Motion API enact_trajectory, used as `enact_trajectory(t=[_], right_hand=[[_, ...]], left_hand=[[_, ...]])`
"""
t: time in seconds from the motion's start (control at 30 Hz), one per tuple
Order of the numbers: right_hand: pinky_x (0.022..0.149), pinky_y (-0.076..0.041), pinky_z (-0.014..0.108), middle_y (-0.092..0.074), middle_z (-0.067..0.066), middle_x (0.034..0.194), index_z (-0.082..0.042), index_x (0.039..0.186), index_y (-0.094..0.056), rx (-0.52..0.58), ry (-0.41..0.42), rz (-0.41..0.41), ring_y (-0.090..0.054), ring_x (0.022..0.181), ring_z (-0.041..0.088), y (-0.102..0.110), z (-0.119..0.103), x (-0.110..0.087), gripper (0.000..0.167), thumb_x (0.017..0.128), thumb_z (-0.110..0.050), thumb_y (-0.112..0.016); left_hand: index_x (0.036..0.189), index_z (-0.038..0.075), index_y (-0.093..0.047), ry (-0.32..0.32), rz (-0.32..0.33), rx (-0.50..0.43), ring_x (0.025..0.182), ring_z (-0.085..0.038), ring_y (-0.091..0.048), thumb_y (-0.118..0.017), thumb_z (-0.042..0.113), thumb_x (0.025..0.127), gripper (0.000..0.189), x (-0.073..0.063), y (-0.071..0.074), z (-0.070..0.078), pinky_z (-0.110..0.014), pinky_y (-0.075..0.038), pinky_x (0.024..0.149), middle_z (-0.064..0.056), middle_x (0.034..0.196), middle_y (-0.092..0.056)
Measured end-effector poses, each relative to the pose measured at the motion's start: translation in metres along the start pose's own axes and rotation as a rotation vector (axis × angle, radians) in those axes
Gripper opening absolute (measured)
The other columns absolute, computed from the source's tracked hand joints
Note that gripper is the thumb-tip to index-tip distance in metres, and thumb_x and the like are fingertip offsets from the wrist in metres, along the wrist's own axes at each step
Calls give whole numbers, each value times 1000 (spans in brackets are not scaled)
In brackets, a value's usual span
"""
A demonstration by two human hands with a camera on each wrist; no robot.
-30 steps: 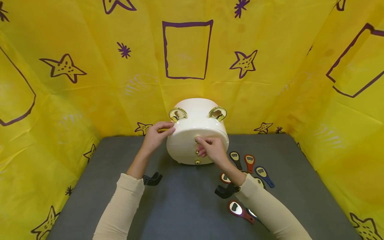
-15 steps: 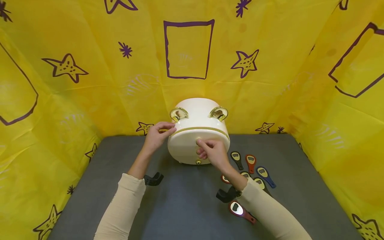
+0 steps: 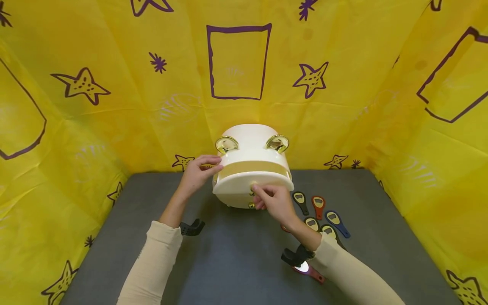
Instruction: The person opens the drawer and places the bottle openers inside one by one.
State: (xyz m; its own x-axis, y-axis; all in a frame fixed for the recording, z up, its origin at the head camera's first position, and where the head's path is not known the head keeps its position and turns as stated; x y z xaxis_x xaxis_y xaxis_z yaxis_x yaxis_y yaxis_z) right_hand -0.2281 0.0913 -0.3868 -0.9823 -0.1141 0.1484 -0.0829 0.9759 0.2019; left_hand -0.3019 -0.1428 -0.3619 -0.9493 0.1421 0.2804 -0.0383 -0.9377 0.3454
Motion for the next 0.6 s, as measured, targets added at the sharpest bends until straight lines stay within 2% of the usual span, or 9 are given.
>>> enact_trajectory(t=[0.27,0.6], right_hand=[[56,-56,29,-69,17,67,1,79,-74,-81,59,-21,-64,52,16,0,-5,-13,31,93,-26,-66],[54,-55,30,-69,12,64,-3,79,-75,-124,97,-27,-65,50,18,1,-10,-38,26,93,-24,-67]], left_hand=[[106,-3,-73,-8,8,12,105,-13,-59,-77,15,84,29,0,1,0,-22,-52,86,-17,117,-67],[107,-2,-73,-9,-5,21,110,-24,-60,-76,15,85,28,0,-1,2,-15,-50,82,-17,117,-66]])
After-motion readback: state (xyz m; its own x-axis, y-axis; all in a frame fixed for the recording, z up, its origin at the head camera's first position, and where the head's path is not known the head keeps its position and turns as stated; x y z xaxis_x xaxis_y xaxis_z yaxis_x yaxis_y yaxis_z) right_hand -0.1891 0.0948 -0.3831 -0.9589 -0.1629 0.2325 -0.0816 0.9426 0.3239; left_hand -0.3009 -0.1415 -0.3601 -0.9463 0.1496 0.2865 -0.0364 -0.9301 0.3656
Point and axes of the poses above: each hand's wrist, its own x-axis towards the middle knuckle, its own y-axis out of the back of the hand, z = x × y, the point moved 5 cm from there along x, towards the middle knuckle
